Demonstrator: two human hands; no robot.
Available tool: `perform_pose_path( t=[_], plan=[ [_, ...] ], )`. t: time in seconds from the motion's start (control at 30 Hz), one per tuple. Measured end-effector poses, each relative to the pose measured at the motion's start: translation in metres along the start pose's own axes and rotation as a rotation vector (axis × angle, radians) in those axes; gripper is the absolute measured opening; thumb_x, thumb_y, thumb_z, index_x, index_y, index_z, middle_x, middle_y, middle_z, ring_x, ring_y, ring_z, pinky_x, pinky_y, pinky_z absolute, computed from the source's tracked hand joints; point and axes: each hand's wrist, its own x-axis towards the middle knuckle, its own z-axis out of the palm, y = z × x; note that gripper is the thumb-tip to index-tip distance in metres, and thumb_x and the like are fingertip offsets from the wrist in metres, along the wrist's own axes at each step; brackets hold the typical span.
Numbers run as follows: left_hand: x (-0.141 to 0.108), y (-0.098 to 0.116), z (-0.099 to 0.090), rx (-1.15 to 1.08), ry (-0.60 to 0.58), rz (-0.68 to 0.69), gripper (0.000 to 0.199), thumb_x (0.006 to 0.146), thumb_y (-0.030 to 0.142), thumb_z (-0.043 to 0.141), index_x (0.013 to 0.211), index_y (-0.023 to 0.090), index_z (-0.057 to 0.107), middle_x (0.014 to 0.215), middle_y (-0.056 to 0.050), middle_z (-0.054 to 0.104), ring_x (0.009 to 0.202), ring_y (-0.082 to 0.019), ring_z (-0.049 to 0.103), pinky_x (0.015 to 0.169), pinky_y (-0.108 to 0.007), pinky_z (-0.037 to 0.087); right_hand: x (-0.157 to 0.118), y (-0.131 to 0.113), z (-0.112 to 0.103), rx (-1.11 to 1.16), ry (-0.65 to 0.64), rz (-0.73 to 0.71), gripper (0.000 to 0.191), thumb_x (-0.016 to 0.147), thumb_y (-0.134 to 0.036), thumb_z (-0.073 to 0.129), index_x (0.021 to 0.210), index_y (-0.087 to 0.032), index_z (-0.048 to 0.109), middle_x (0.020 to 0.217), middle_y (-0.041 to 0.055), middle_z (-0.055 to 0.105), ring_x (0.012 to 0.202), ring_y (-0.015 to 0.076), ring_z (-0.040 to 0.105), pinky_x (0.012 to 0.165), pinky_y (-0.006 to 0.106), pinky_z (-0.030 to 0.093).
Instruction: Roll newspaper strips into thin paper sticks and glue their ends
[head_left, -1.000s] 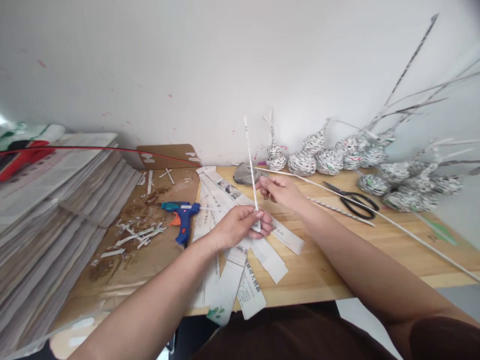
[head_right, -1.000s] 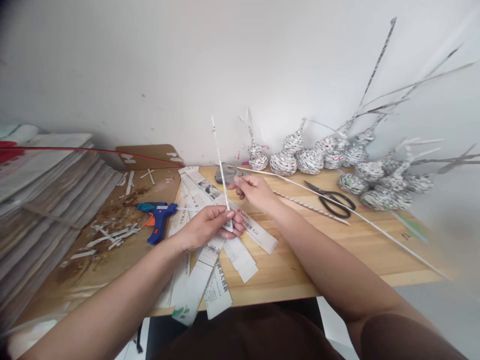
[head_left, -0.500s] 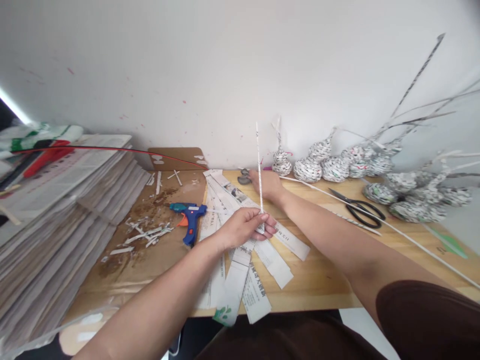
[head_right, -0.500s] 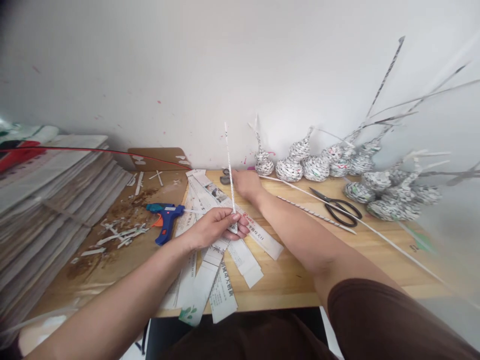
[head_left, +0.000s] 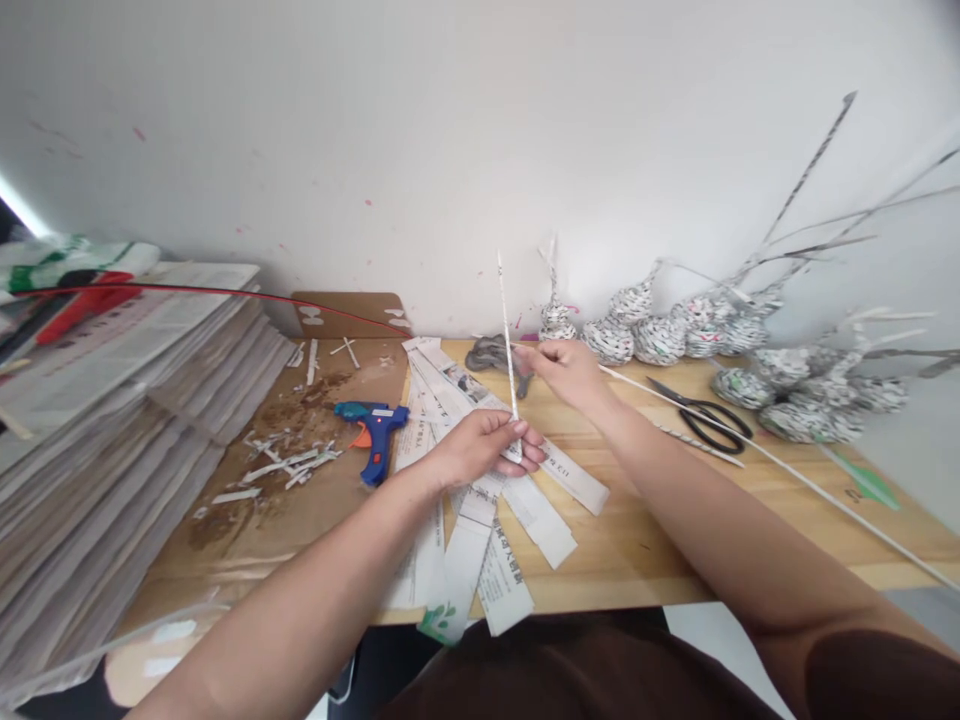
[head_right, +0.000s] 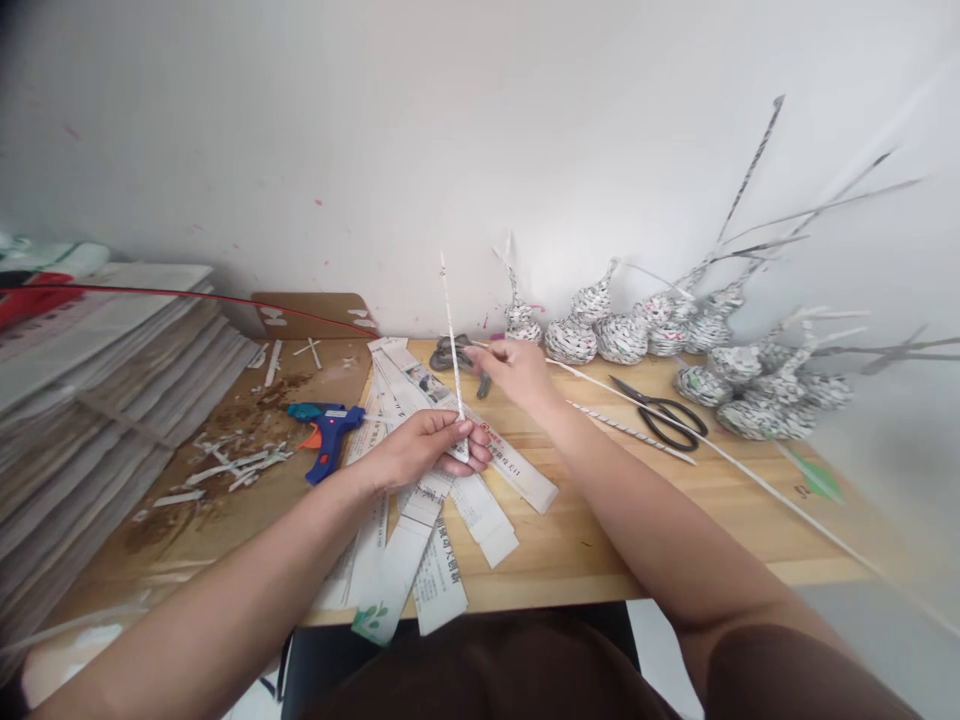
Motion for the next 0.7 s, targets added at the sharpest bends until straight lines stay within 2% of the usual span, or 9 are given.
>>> perform_pose_path(
  t=[0.03, 0.13, 0.2, 0.33, 0.43, 0.53, 0.63, 0.7],
  plan=[
    [0.0, 0.0, 0.0, -0.001, -0.003, -0.002, 0.043, 0.082, 0.051, 0.058, 0.095, 0.01, 0.067, 0.091, -0.013, 0.069, 0.081, -0.017, 0.067, 0.072, -0.029, 0.054, -0.01, -0.004, -0.004, 0.175, -0.08, 0.072, 0.054, 0.085, -0.061, 0.047, 0.078, -0.013, 0.071, 0.07, 0.0074, 0.064, 0.064, 0.0155, 0.056, 0.057, 0.025, 0.039],
    [0.0, -0.004, 0.001, 0.013, -0.031, 0.001, 0.042, 0.083, 0.049, 0.056, 0.096, 0.011, 0.067, 0.091, -0.013, 0.069, 0.082, -0.018, 0.067, 0.073, -0.03, 0.054, -0.033, -0.013, -0.008, 0.553, -0.361, 0.194, 0.047, 0.082, -0.057, 0.056, 0.097, -0.015, 0.071, 0.069, 0.0019, 0.06, 0.054, 0.0092, 0.049, 0.047, 0.021, 0.033],
    [0.0, -0.006, 0.001, 0.031, -0.048, 0.011, 0.041, 0.085, 0.049, 0.055, 0.096, 0.011, 0.066, 0.091, -0.013, 0.069, 0.084, -0.018, 0.066, 0.075, -0.031, 0.054, -0.04, -0.016, -0.003, 0.667, -0.423, 0.198, 0.041, 0.079, -0.049, 0.064, 0.103, -0.016, 0.07, 0.059, -0.0026, 0.053, 0.049, 0.0074, 0.043, 0.045, 0.02, 0.03],
    [0.001, -0.009, 0.003, 0.051, -0.042, 0.013, 0.04, 0.086, 0.047, 0.054, 0.097, 0.01, 0.065, 0.092, -0.013, 0.069, 0.086, -0.019, 0.066, 0.078, -0.033, 0.054, -0.044, -0.013, 0.008, 0.804, -0.282, 0.241, 0.03, 0.075, -0.042, 0.07, 0.09, -0.016, 0.072, 0.048, -0.0063, 0.042, 0.042, 0.0058, 0.034, 0.04, 0.02, 0.022],
    [0.0, -0.008, 0.006, 0.059, -0.051, -0.002, 0.04, 0.087, 0.046, 0.053, 0.098, 0.01, 0.065, 0.093, -0.013, 0.068, 0.087, -0.019, 0.066, 0.079, -0.033, 0.053, -0.044, -0.011, 0.011, 0.863, -0.218, 0.28, 0.025, 0.069, -0.039, 0.076, 0.076, -0.015, 0.069, 0.049, -0.0062, 0.043, 0.04, 0.0043, 0.03, 0.038, 0.02, 0.018],
    [-0.002, -0.006, 0.008, 0.071, -0.067, -0.026, 0.039, 0.088, 0.045, 0.051, 0.099, 0.01, 0.064, 0.094, -0.013, 0.068, 0.087, -0.019, 0.067, 0.079, -0.033, 0.053, -0.045, -0.013, 0.009, 0.866, -0.153, 0.328, 0.03, 0.062, -0.038, 0.08, 0.064, -0.016, 0.061, 0.049, -0.0058, 0.045, 0.039, 0.0037, 0.03, 0.036, 0.021, 0.017],
    [-0.002, -0.006, 0.007, 0.079, -0.066, -0.029, 0.039, 0.088, 0.046, 0.051, 0.098, 0.011, 0.064, 0.093, -0.012, 0.068, 0.085, -0.018, 0.067, 0.076, -0.031, 0.053, -0.046, -0.016, 0.006, 0.806, -0.107, 0.329, 0.032, 0.062, -0.042, 0.08, 0.065, -0.015, 0.062, 0.052, -0.0047, 0.049, 0.04, 0.004, 0.033, 0.038, 0.021, 0.022],
    [-0.001, -0.008, 0.006, 0.078, -0.058, -0.029, 0.038, 0.087, 0.046, 0.052, 0.096, 0.011, 0.064, 0.092, -0.011, 0.068, 0.085, -0.018, 0.067, 0.075, -0.03, 0.053, -0.046, -0.016, 0.003, 0.722, -0.159, 0.29, 0.034, 0.067, -0.047, 0.075, 0.073, -0.015, 0.067, 0.054, -0.004, 0.051, 0.042, 0.005, 0.035, 0.04, 0.022, 0.025]
  ],
)
